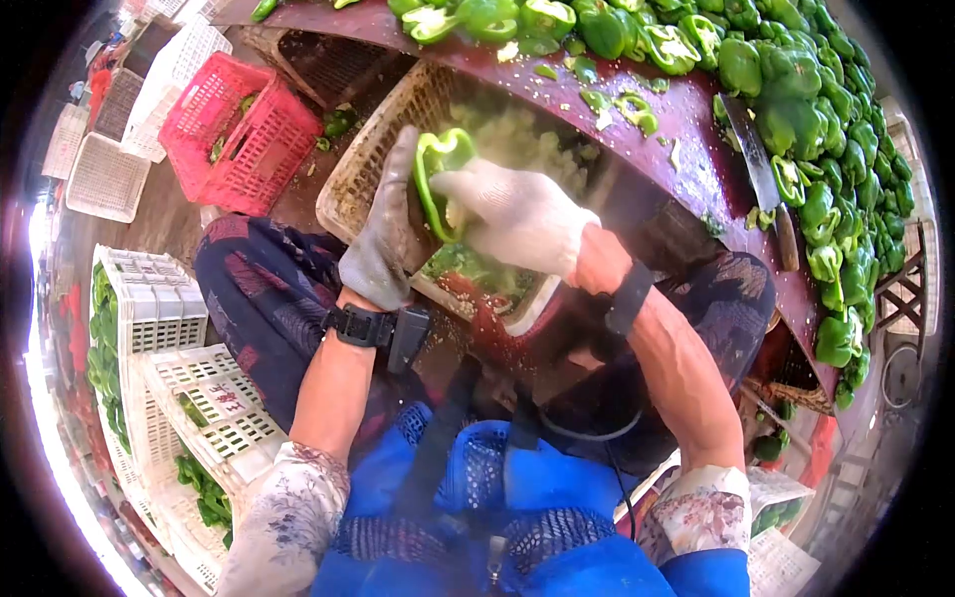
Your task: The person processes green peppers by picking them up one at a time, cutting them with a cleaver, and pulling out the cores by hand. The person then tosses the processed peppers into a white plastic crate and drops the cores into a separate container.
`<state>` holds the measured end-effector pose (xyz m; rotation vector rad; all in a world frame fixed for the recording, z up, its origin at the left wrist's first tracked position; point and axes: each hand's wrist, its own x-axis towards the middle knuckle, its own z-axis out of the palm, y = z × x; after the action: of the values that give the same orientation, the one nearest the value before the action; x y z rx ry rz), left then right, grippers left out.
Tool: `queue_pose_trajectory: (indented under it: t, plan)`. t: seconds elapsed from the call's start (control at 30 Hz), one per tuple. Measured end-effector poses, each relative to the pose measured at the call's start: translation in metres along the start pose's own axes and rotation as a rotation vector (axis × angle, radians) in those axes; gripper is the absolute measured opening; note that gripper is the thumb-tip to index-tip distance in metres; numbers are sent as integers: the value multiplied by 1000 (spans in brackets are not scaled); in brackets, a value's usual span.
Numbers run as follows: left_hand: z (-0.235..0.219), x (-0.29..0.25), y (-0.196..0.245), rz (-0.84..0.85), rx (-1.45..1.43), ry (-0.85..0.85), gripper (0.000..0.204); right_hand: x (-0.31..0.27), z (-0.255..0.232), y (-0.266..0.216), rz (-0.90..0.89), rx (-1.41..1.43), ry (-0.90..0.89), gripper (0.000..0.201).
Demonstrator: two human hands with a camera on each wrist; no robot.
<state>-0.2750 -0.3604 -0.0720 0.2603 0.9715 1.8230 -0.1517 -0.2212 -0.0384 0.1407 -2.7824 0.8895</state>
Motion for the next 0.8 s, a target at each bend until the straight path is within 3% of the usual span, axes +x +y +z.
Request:
queue_pose_trajectory:
  t: [0.1,0.2,0.37,0.47,0.5,0.53,0.6,0.67,0.73,0.8]
  plan:
    - [7,-3,-5,-59,4,21,49,-1,-5,-3,53,6,-172,34]
    - [6,-1,-8,-127,8,101,49,2,-10,-13,148,79,-222,27]
    - [-1,-1,-13,-164,-151,82,46,1,1,-9,137,62,-120,25]
    - [7,-7,-3,-139,117,87,46,4,10,-7,173,45,-5,28]
    - [7,-9,-1,-160,90,62,47,6,11,-6,197,35,37,29]
    - [7,-10,1,-181,64,36,48,9,4,-7,84,152,192,35]
    - [2,-11,5,-289,-364,-95,51,19,-21,-37,618,598,444,34]
    - [-4,-10,7,-246,-355,-34,51,15,-25,-2,482,490,629,30]
    - [-9,-7,9,-199,-346,21,52,8,-35,42,180,-168,492,35]
    - [-9,-3,8,-152,-345,52,53,-4,-30,53,130,-373,480,37]
